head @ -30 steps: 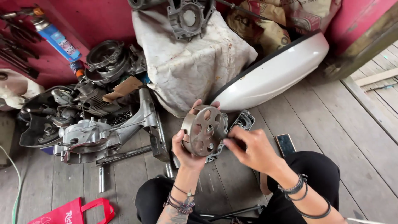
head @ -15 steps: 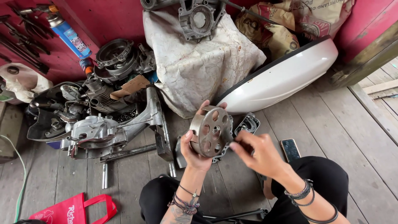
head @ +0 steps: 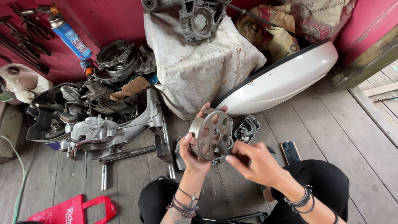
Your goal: A person sitting on a wooden floor uses a screwdriver to adjust or disassemble components inside a motorcycle clutch bell.
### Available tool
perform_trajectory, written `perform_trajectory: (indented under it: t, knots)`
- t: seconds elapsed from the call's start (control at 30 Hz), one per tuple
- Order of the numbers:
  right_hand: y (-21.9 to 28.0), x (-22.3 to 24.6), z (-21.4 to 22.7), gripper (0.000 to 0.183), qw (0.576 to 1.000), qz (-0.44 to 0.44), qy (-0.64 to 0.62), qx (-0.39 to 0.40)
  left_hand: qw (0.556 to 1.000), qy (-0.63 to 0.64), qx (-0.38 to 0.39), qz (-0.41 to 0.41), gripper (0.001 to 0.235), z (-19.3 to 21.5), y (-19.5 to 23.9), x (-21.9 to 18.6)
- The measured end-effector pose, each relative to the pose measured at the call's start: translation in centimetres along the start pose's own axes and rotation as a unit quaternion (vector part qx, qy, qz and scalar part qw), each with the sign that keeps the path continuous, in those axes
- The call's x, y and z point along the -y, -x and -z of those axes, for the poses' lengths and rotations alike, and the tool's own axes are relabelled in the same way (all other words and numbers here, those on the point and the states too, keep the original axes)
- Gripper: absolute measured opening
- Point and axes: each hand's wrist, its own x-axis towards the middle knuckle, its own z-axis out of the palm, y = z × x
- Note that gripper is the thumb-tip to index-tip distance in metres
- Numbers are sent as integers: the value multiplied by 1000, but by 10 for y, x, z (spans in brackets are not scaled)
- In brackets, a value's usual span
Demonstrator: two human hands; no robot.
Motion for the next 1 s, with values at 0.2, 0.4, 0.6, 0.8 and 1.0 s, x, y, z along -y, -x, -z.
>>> perform_trajectory:
  t: [0.2,0.4,0.6,0.8,1.0]
  knots:
    - [-1,-6,3,14,999,-20,36,-8,1000,22,-5,5,89,0,2,-1]
    - [6,1,-3,15,998,-38,-22,41,1000,12,-14,9,91,2,3,-3]
    - [4,0,0,12,999,-36,20,20,998,56,-6,2,85,2,2,-2]
    - [3,-2,7,16,998,-22,37,52,998,65,-12,5,84,0,1,-2]
    - [1,-1,15,15,993,-31,73,85,997,78,-17,19,81,2,0,2]
